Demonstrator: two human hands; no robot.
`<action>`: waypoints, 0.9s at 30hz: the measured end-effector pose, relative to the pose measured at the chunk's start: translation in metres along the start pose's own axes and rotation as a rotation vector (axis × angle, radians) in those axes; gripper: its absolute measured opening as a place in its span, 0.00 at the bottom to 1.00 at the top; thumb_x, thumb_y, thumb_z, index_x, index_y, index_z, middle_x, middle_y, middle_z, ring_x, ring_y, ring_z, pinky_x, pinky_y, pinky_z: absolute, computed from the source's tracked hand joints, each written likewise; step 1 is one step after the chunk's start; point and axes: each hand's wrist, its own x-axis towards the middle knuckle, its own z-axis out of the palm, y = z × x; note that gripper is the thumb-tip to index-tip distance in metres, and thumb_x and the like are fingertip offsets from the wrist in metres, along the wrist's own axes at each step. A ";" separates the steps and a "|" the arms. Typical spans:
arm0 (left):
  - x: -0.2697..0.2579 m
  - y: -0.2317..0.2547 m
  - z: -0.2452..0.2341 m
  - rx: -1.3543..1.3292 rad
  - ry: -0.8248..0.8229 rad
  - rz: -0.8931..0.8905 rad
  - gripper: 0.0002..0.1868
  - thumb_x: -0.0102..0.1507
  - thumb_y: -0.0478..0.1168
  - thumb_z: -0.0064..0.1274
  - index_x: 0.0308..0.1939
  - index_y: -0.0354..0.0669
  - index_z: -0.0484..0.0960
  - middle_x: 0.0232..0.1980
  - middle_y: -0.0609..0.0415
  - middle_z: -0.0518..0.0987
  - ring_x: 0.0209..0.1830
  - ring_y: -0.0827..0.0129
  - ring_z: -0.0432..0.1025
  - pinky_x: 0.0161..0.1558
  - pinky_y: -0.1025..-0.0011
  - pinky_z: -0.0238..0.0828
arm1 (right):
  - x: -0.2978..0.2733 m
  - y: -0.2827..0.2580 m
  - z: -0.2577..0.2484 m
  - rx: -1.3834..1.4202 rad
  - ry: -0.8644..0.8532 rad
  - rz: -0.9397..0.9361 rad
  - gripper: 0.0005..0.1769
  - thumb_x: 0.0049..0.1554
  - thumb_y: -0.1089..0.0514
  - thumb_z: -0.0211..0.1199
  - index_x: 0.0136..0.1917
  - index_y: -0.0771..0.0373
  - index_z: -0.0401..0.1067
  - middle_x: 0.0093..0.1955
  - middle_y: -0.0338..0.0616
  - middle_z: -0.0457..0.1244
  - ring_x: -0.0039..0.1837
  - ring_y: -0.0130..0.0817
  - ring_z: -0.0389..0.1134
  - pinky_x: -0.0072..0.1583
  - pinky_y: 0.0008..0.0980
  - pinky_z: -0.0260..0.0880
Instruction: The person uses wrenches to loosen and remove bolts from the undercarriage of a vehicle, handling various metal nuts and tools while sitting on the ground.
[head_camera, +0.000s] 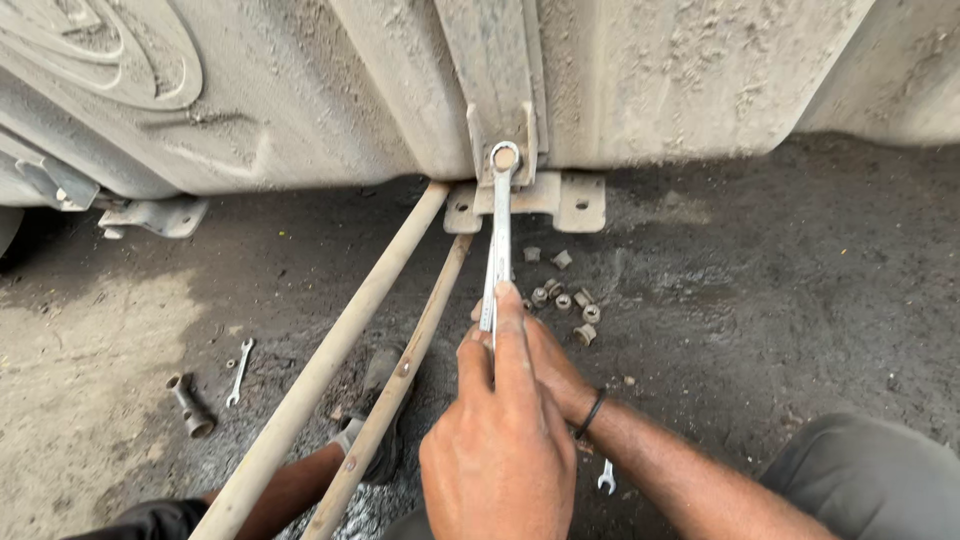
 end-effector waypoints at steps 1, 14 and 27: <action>-0.001 -0.001 -0.001 -0.001 -0.009 0.001 0.47 0.59 0.37 0.56 0.81 0.46 0.55 0.67 0.33 0.71 0.37 0.50 0.82 0.31 0.60 0.81 | 0.001 0.001 0.000 -0.006 0.002 -0.001 0.17 0.65 0.45 0.52 0.58 0.59 0.67 0.49 0.38 0.66 0.51 0.25 0.70 0.51 0.27 0.75; -0.001 0.002 0.002 0.020 -0.087 -0.068 0.46 0.61 0.37 0.54 0.82 0.49 0.52 0.55 0.42 0.74 0.35 0.54 0.81 0.32 0.59 0.80 | 0.009 0.032 -0.022 0.523 -0.277 0.124 0.13 0.63 0.57 0.60 0.60 0.61 0.66 0.48 0.36 0.62 0.52 0.26 0.65 0.53 0.28 0.70; 0.004 -0.001 0.003 0.031 -0.107 -0.069 0.47 0.59 0.37 0.55 0.81 0.49 0.52 0.65 0.34 0.69 0.36 0.50 0.82 0.30 0.59 0.81 | 0.011 -0.002 0.000 0.256 -0.071 -0.063 0.10 0.64 0.56 0.57 0.56 0.62 0.63 0.45 0.41 0.66 0.49 0.29 0.70 0.48 0.30 0.74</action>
